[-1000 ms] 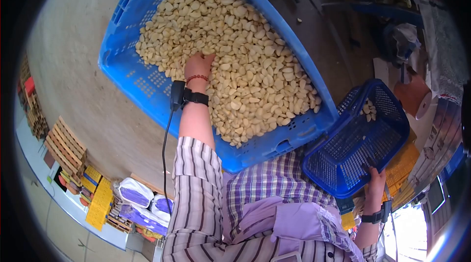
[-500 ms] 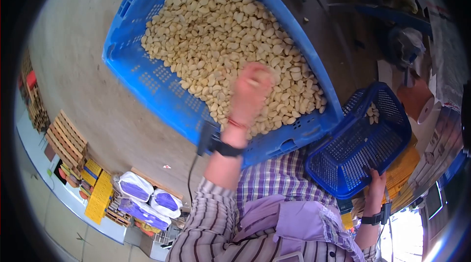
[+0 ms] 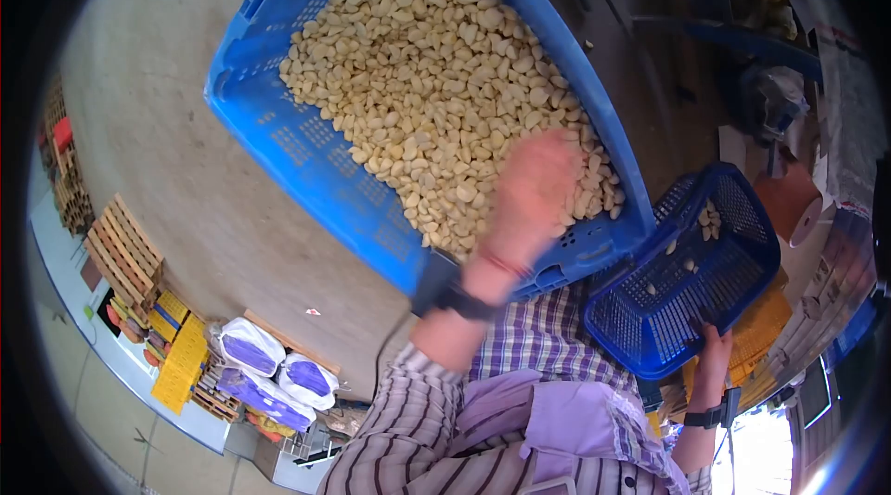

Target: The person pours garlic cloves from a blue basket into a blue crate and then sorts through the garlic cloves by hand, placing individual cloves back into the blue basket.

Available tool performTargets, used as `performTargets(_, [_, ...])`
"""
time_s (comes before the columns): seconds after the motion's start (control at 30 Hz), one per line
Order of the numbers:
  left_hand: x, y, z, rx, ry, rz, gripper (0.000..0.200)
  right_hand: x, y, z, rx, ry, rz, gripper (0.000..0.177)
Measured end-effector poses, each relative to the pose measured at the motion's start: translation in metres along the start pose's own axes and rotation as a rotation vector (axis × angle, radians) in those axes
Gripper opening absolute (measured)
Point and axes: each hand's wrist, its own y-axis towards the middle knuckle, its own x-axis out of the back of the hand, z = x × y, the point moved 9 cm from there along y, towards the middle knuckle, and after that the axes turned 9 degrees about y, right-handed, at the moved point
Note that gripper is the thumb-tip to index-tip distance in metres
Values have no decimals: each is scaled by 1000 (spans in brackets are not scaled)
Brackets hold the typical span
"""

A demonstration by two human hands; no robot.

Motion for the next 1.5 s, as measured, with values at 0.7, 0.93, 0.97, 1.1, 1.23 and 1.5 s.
performTargets(0.7, [222, 87, 250, 353, 223, -537, 13, 6, -3, 5, -2, 21, -102, 37])
performTargets(0.93, [222, 106, 193, 246, 45, -728, 16, 5, 2, 5, -41, 18, -39, 37])
performTargets(0.97, [220, 117, 196, 347, 70, -698, 13, 4, 1, 6, -43, 11, -63, 39])
performTargets(1.1, [217, 147, 152, 120, 887, -694, 17, 4, 2, 7, -18, 18, -52, 38])
performTargets(1.23, [221, 137, 155, 13, 872, -740, 21, 6, 6, 5, 21, 28, -24, 38])
performTargets(1.5, [69, 75, 59, -111, -129, -211, 12, 4, 2, 5, 9, -27, -60, 39])
